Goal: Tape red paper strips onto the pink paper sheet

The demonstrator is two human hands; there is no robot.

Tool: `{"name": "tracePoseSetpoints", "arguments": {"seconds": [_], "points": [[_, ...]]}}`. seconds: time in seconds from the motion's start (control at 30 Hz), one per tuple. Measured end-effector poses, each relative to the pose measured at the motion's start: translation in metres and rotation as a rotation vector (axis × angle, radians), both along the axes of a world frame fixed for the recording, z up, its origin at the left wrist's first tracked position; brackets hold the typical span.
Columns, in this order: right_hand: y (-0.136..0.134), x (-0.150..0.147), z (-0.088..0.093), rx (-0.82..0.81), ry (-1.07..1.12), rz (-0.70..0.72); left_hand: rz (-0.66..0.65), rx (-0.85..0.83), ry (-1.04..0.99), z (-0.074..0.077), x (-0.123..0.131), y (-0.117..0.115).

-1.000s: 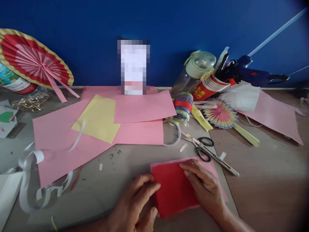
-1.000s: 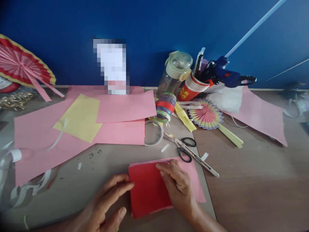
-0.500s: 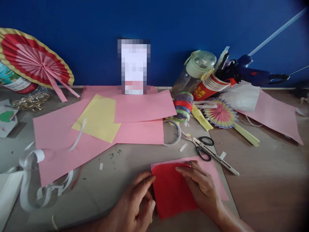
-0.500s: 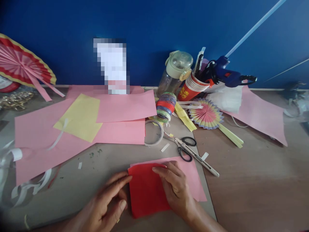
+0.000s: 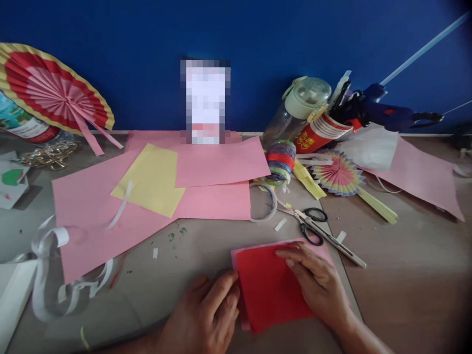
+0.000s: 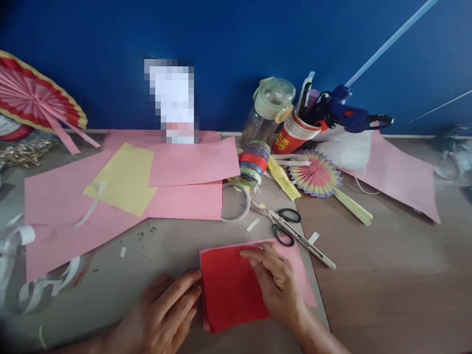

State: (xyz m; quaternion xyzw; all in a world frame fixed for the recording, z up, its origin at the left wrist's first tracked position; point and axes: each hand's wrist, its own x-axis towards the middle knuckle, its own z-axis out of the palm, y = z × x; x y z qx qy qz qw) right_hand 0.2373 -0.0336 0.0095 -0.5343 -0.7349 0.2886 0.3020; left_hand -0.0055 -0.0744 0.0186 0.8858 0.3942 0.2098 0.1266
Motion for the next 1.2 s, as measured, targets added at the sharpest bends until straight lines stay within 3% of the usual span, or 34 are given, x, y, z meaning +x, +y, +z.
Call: {"name": "tracePoseSetpoints", "arguments": {"seconds": [0.17,0.5,1.2], "points": [[0.002,-0.0026,-0.0004,-0.003,-0.031,0.044,-0.003,0.1,0.152,-0.0124,-0.0031,-0.0083],[0.0009,-0.0079,-0.0026,0.019,-0.06,0.029,-0.014,0.057,0.267,-0.0049,-0.0031,-0.0094],[-0.0014,-0.0075,-0.0075,-0.004,-0.059,0.02,-0.008,0.072,0.261,-0.0097,-0.0031,-0.012]]}}
